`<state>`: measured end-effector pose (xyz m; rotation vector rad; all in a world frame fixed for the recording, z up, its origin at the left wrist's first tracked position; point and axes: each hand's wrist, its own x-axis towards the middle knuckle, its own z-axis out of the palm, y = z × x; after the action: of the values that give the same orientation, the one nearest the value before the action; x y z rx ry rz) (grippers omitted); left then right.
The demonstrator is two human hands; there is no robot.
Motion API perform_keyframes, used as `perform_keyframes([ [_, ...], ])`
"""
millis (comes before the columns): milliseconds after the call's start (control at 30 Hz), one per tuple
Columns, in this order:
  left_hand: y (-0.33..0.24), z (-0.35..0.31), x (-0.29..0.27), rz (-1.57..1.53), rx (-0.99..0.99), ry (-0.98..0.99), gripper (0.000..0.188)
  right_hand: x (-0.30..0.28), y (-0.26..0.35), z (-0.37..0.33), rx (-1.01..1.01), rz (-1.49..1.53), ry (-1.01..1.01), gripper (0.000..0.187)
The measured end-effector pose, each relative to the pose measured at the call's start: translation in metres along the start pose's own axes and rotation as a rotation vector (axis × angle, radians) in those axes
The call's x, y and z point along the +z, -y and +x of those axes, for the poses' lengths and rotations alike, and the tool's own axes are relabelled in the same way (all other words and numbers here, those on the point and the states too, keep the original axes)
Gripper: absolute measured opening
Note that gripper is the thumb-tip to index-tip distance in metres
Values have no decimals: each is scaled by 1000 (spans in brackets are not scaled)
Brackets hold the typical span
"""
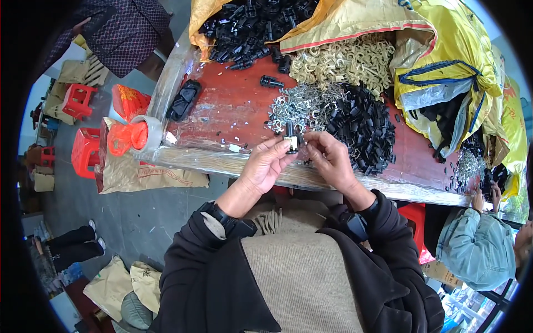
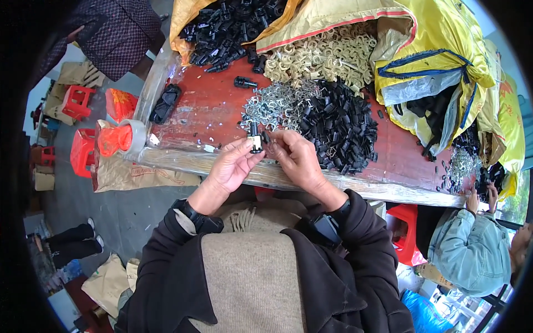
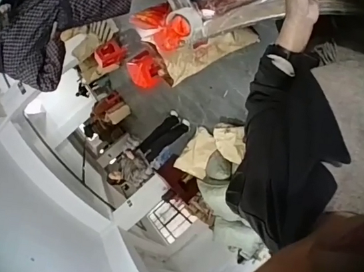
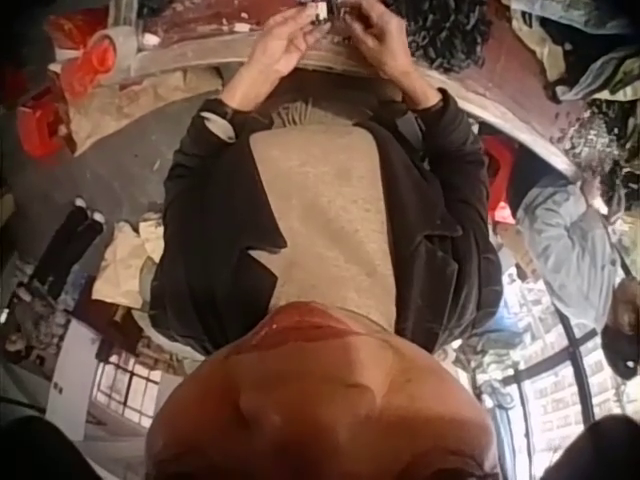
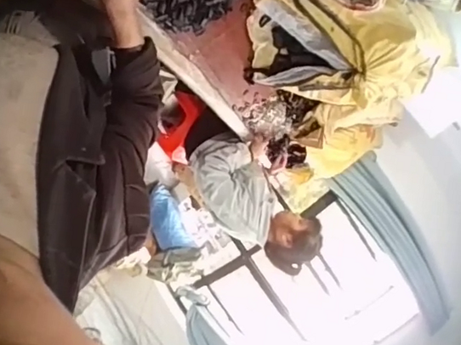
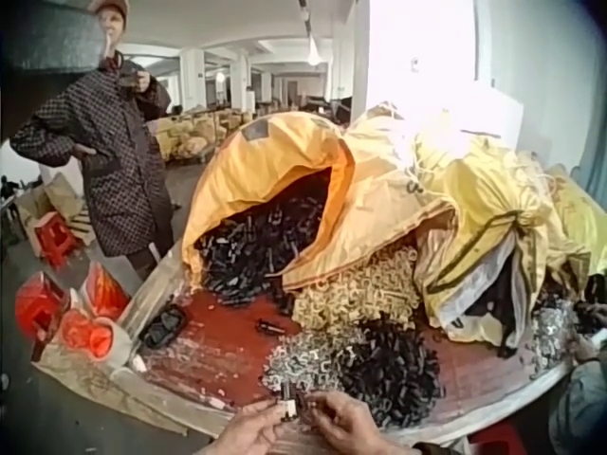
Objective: The person assembles components by hand, picking up a black plastic housing and inserting a small metal clip and a white plastic piece into it. This process of pressing clips and white pieces into the black housings is repeated multiple times.
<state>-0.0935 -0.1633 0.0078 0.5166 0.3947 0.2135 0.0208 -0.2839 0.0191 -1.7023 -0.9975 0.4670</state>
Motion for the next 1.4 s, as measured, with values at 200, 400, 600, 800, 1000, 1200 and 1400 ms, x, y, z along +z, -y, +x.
perform_keyframes([
  [200, -8, -3, 9, 21, -14, 11, 22, -37, -1, 6, -120, -417, -66, 14],
  [400, -6, -9, 10, 143, -78, 81, 25, -18, 4, 7, 125, 334, 256, 17],
  [600, -7, -15, 14, 225, -62, 69, 25, -16, 6, 8, 156, 554, 294, 9],
  [800, -10, -17, 20, 138, -90, 74, 22, -21, 24, 3, 107, 622, 199, 13],
  [1000, -9, -18, 18, 142, -61, 54, 21, 1, 20, -5, -6, 464, 86, 15],
  [1200, -4, -20, 18, 171, -83, 73, 21, 2, 28, -13, -345, -163, -130, 19],
  [1400, 8, -21, 20, 236, -183, 164, 23, -10, 16, -22, -646, -478, -154, 27],
])
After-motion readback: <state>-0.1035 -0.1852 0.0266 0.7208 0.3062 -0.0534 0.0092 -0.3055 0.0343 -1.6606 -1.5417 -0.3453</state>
